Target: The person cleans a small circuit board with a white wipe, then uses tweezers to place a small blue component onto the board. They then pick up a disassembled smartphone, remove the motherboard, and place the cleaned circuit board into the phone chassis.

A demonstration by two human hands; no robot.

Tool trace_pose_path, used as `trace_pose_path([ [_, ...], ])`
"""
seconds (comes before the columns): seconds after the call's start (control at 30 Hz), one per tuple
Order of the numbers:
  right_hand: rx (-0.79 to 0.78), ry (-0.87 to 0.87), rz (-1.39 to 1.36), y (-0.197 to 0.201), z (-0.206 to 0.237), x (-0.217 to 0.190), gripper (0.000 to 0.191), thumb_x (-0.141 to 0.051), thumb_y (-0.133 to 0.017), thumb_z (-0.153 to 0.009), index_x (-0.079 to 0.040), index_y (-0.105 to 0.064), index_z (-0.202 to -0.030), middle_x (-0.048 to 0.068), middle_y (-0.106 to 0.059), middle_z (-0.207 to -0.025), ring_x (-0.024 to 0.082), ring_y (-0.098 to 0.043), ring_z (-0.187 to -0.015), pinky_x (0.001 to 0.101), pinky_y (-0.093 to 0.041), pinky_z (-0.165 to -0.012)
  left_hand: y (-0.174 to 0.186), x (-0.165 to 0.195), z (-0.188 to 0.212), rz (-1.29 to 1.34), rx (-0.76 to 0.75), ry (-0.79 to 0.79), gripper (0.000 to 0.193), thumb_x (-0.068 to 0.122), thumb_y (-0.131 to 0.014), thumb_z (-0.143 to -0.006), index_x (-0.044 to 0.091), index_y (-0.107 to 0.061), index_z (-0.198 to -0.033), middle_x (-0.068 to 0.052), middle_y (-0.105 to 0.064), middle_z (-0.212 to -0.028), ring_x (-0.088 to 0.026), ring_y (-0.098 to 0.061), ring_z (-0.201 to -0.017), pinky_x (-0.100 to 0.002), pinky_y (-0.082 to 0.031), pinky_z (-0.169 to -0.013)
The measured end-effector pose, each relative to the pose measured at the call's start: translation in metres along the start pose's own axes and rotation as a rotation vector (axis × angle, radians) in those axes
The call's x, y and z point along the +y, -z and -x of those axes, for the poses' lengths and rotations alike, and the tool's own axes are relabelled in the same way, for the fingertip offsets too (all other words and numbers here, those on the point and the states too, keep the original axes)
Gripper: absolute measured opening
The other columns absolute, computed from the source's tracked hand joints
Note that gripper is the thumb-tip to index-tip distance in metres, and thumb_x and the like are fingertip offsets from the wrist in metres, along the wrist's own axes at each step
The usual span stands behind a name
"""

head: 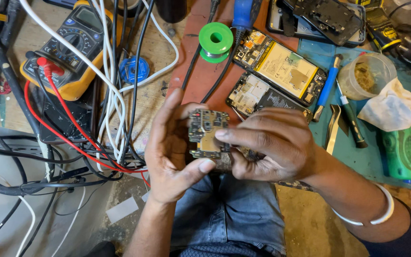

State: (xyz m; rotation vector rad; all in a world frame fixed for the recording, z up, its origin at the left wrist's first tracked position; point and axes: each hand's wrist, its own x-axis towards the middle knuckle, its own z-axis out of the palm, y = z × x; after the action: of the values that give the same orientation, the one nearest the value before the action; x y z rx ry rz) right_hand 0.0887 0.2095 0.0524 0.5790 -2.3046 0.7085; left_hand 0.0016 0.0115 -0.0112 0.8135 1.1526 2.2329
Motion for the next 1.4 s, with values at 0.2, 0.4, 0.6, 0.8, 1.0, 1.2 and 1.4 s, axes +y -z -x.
trace_pose_path([
  [0.2,0.205,-0.342,-0.052,0.008,0.009,0.005,0.023,-0.015,-0.06,-0.104,0.004,-0.066,-0.113,0.01,-0.072,-0.091,0.015,-0.073,-0.076,0.028,-0.06,-0.069,0.005,-0.003,0.004,-0.032,0.049,-0.027,0.097,0.031,-0.087,-0.086,0.001,-0.033,-0.161,-0.02,-0.057,-0.14,-0.028,-0.06,-0.125,-0.04,-0.051,-0.115],
  [0.4,0.313,-0.673,-0.009,0.031,0.014,0.031,0.014,-0.005,-0.066,-0.11,0.007,-0.069,-0.117,0.009,-0.073,-0.101,0.008,-0.068,-0.089,0.0224,-0.055,-0.08,0.01,-0.007,0.006,-0.036,0.027,-0.017,0.093,0.027,-0.085,-0.087,0.001,-0.036,-0.162,-0.019,-0.055,-0.142,-0.029,-0.06,-0.131,-0.041,-0.051,-0.115],
  [0.6,0.118,-0.878,-0.363,0.012,0.013,0.025,0.02,-0.012,-0.07,-0.102,0.002,-0.073,-0.115,0.004,-0.076,-0.092,0.004,-0.061,-0.069,0.0189,-0.049,-0.06,0.01,-0.009,0.006,-0.043,-0.034,-0.045,0.085,0.013,-0.084,-0.089,-0.001,-0.037,-0.158,-0.02,-0.055,-0.147,-0.029,-0.058,-0.136,-0.042,-0.048,-0.119],
  [0.8,-0.151,-1.058,-0.808,0.005,0.008,0.011,0.041,-0.019,-0.068,-0.093,-0.002,-0.066,-0.13,0.0,-0.073,-0.082,0.003,-0.061,-0.061,0.0194,-0.05,-0.051,0.008,-0.005,0.006,-0.094,-0.178,-0.06,0.084,0.007,-0.086,-0.091,0.005,-0.037,-0.159,-0.019,-0.055,-0.152,-0.025,-0.057,-0.138,-0.039,-0.047,-0.118],
  [1.0,0.09,-0.967,-0.902,0.012,0.017,0.018,0.044,-0.014,-0.072,-0.097,0.001,-0.064,-0.137,0.006,-0.072,-0.093,0.009,-0.065,-0.069,0.0246,-0.056,-0.062,-0.004,0.0,-0.001,-0.357,-0.11,-0.05,0.098,0.02,-0.092,-0.084,0.008,-0.031,-0.16,-0.016,-0.053,-0.154,-0.023,-0.06,-0.132,-0.04,-0.051,-0.115],
  [1.2,0.718,-0.81,-0.804,0.033,0.025,0.035,0.028,-0.008,-0.074,-0.112,0.003,-0.066,-0.136,0.009,-0.072,-0.102,0.014,-0.064,-0.074,0.0292,-0.054,-0.064,-0.025,0.001,-0.011,-1.186,-0.431,-0.458,0.045,0.032,-0.084,-0.092,0.018,-0.068,-0.132,0.001,-0.062,-0.141,-0.025,-0.058,-0.119,-0.04,-0.046,-0.098],
  [1.4,0.783,-0.824,-0.76,0.03,0.026,0.034,0.025,-0.006,-0.073,-0.112,0.005,-0.066,-0.133,0.01,-0.072,-0.102,0.015,-0.063,-0.073,0.0292,-0.052,-0.063,-0.048,-0.013,-0.004,-1.268,-0.539,-0.378,0.039,0.036,-0.075,-0.093,0.017,-0.072,-0.127,-0.001,-0.063,-0.132,-0.025,-0.054,-0.111,-0.038,-0.044,-0.091],
])
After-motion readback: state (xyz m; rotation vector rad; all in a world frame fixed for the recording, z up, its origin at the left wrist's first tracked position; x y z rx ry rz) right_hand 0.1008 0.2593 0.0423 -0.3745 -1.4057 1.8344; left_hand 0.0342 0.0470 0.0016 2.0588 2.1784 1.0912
